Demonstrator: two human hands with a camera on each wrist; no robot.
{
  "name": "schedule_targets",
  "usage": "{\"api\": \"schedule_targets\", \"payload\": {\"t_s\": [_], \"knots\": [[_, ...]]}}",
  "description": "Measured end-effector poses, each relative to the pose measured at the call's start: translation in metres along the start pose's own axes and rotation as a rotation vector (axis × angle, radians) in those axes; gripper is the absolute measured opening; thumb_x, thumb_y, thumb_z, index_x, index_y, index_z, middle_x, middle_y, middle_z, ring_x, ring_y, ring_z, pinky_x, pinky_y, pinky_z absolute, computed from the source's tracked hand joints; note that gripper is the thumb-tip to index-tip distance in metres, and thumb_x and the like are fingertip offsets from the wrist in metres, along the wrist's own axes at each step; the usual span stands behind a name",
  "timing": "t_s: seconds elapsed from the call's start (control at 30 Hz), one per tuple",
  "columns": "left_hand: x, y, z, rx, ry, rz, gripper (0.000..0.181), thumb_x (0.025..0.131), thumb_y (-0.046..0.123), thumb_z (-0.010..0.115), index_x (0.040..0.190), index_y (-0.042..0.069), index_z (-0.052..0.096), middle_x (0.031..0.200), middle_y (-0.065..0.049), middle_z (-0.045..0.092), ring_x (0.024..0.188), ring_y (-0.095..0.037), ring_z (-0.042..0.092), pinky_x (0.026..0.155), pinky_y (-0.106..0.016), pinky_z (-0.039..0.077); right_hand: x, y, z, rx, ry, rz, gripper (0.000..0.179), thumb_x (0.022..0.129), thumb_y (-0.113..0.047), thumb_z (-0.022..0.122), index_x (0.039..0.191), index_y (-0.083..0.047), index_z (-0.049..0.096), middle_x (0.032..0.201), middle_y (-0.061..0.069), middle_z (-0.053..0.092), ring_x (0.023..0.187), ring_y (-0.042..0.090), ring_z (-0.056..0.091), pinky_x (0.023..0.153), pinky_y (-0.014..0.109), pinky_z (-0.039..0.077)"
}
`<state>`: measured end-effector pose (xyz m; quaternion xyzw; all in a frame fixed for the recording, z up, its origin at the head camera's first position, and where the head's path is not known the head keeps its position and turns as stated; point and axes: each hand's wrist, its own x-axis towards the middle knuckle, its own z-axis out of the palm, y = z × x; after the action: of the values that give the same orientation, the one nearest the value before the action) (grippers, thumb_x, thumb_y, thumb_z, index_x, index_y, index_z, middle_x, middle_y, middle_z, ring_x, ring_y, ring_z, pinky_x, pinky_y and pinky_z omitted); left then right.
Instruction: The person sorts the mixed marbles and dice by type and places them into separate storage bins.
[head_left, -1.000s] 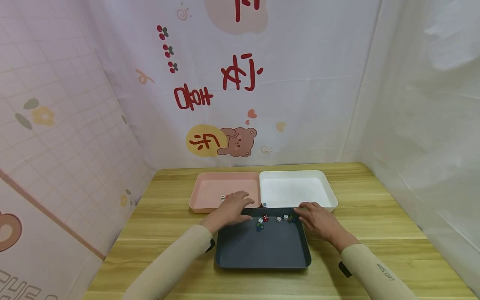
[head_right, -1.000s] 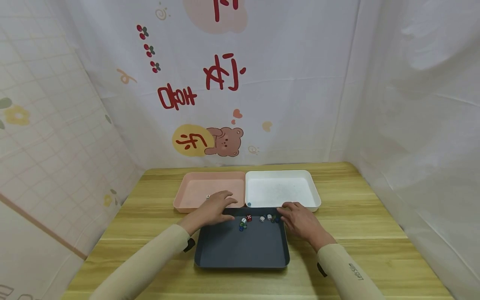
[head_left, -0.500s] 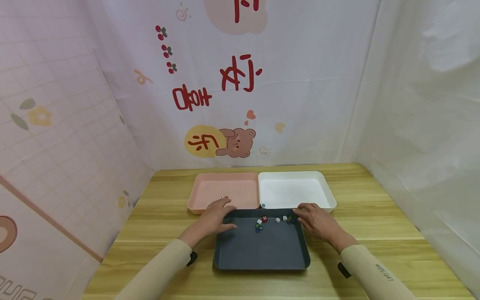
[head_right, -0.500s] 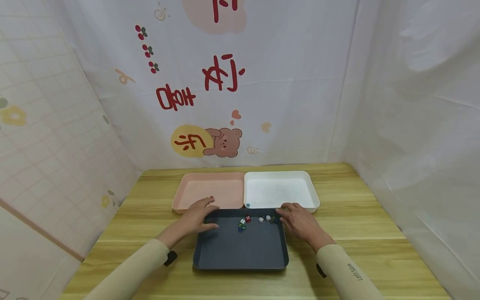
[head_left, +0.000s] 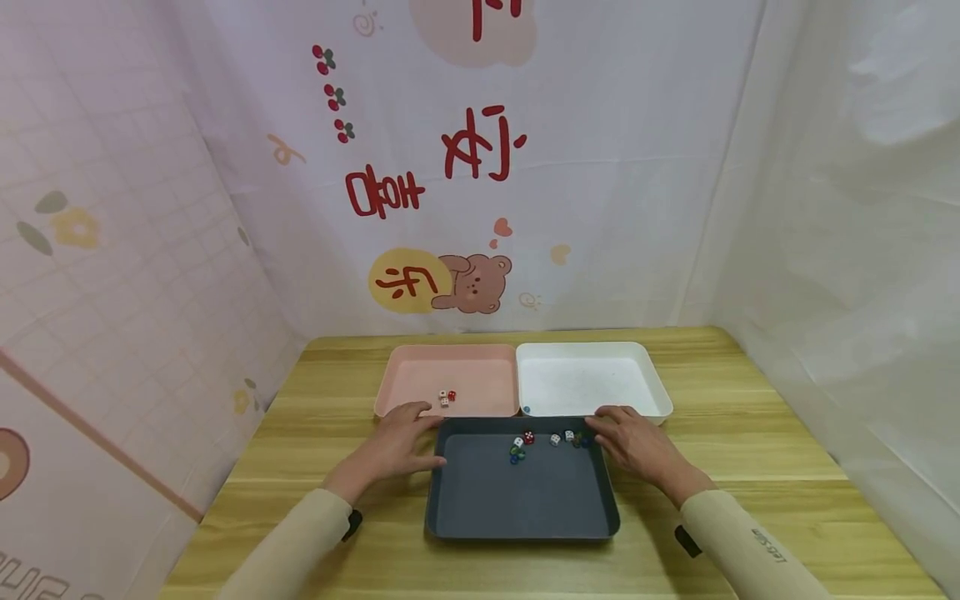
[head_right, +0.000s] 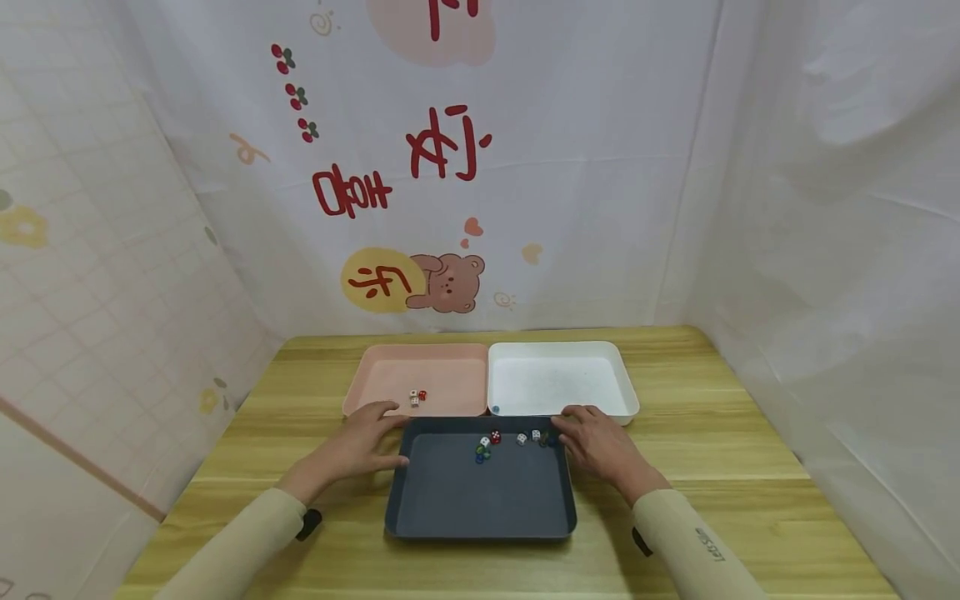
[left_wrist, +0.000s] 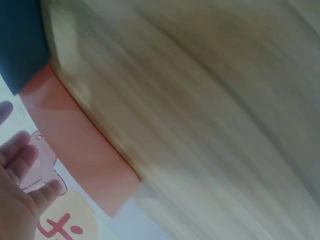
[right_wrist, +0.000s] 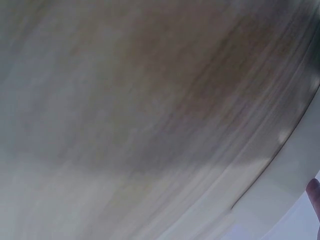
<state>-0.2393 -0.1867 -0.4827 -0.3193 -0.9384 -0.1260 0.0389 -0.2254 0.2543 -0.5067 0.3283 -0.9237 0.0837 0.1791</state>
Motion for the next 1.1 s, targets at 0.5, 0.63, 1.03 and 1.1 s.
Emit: {"api": "schedule_targets", "payload": {"t_s": [0.5, 0.63, 1.03, 1.1], "knots": [[-0.012, -0.010, 0.001, 0.006, -0.062, 0.036, 0.076, 0.085, 0.063, 0.068, 0.143, 0.015, 0.055, 0.144, -0.017, 0.046, 0.134, -0.035, 0.041, 0.110, -0.053, 0.033, 0.001, 0.000, -0.001, 0.008, -0.004, -0.005, 0.033, 0.093, -0.012, 0.068, 0.125, -0.005, 0.069, 0.119, 0.018, 0.062, 0.108, 0.038, 0.060, 0.089, 0.052, 0.051], [-0.013, -0.008, 0.000, 0.004, -0.054, 0.042, 0.074, 0.085, 0.062, 0.068, 0.141, 0.015, 0.056, 0.143, -0.015, 0.046, 0.134, -0.035, 0.041, 0.110, -0.053, 0.033, 0.001, 0.000, -0.002, 0.003, -0.004, -0.010, 0.033, 0.093, -0.012, 0.068, 0.125, -0.005, 0.069, 0.119, 0.017, 0.062, 0.107, 0.037, 0.060, 0.088, 0.052, 0.051], [-0.015, -0.008, 0.003, 0.029, -0.046, 0.054, 0.072, 0.086, 0.061, 0.067, 0.139, 0.013, 0.058, 0.141, -0.014, 0.048, 0.132, -0.033, 0.043, 0.112, -0.052, 0.032, 0.002, -0.001, -0.001, -0.003, -0.030, 0.033, 0.033, 0.093, -0.014, 0.069, 0.126, -0.007, 0.069, 0.120, 0.016, 0.062, 0.106, 0.037, 0.060, 0.087, 0.052, 0.052], [-0.015, -0.008, 0.004, 0.028, -0.043, 0.059, 0.071, 0.087, 0.060, 0.067, 0.139, 0.012, 0.057, 0.141, -0.014, 0.048, 0.132, -0.034, 0.043, 0.112, -0.053, 0.031, 0.002, -0.002, -0.002, 0.005, -0.033, 0.048, 0.033, 0.093, -0.014, 0.069, 0.125, -0.007, 0.069, 0.119, 0.016, 0.062, 0.106, 0.038, 0.060, 0.086, 0.052, 0.052]]}}
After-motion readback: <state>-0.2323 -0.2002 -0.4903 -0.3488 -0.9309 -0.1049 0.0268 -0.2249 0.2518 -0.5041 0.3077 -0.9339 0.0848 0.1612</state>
